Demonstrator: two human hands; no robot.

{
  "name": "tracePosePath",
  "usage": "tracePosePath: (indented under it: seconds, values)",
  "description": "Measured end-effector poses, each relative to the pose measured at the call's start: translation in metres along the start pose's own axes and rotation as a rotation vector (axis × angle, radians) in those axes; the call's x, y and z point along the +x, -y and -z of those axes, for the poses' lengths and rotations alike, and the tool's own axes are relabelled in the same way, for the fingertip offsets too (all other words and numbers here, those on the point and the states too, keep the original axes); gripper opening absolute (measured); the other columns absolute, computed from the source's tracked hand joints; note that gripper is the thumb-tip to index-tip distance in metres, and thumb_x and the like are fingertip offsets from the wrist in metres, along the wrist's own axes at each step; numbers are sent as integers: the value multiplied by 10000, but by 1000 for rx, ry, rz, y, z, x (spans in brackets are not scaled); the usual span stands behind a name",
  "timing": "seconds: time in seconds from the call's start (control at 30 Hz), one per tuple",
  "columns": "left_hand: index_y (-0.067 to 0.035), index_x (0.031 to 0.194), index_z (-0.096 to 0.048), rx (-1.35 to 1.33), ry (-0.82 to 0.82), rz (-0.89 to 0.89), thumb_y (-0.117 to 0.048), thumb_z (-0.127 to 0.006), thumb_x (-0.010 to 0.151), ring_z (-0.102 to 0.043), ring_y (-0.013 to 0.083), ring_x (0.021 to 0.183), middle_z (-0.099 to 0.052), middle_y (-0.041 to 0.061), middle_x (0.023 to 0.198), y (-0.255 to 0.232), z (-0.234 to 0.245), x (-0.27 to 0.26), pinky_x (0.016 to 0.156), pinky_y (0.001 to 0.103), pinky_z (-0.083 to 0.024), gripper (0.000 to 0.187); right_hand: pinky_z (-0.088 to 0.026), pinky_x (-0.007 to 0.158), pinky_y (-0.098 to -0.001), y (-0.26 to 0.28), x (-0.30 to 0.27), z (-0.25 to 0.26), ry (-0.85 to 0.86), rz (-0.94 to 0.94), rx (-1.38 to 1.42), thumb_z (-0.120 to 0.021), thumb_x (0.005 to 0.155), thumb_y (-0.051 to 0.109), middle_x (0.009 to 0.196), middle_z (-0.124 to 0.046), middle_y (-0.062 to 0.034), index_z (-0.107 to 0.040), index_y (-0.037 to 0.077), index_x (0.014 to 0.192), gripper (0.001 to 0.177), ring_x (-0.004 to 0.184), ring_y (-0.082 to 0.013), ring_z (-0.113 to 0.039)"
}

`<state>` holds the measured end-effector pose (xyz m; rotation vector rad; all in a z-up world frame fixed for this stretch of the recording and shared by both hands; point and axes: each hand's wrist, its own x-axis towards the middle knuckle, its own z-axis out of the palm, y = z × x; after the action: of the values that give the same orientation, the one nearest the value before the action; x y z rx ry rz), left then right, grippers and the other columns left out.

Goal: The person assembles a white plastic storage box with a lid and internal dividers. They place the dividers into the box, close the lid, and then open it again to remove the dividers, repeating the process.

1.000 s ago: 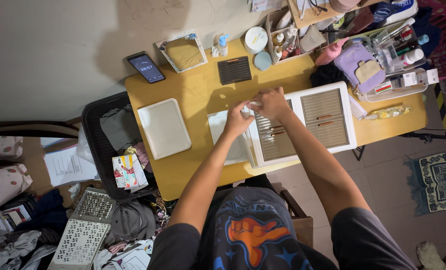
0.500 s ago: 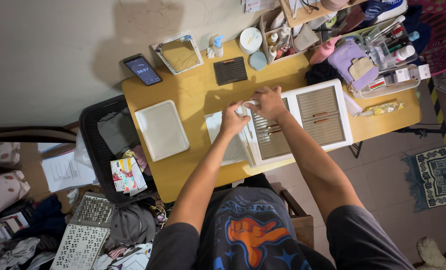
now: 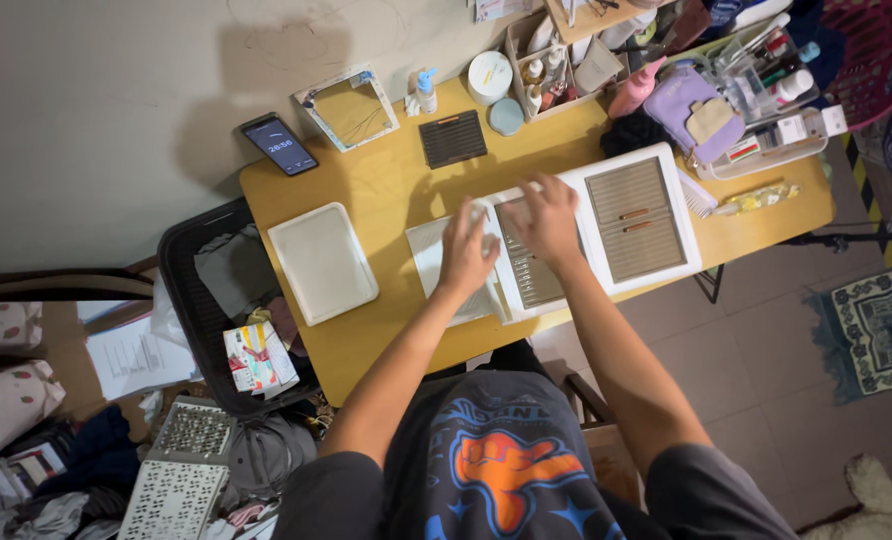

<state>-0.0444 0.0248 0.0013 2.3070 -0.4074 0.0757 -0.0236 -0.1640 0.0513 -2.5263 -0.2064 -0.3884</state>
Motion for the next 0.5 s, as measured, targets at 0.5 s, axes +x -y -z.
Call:
tracePosePath:
  seconds: [0.5]
  values:
    - [-80,1116,-689,115,354,-605,-463,-817,800,-428,314,1421,-577,115,1326,-2,11,-61,1196,672,-241,513,-247,1144,-592,36,-177,-12,-337,-925,29,-881,859,341,1504,-228,-344,-227,-31,1556,1025,1371,-487,-266]
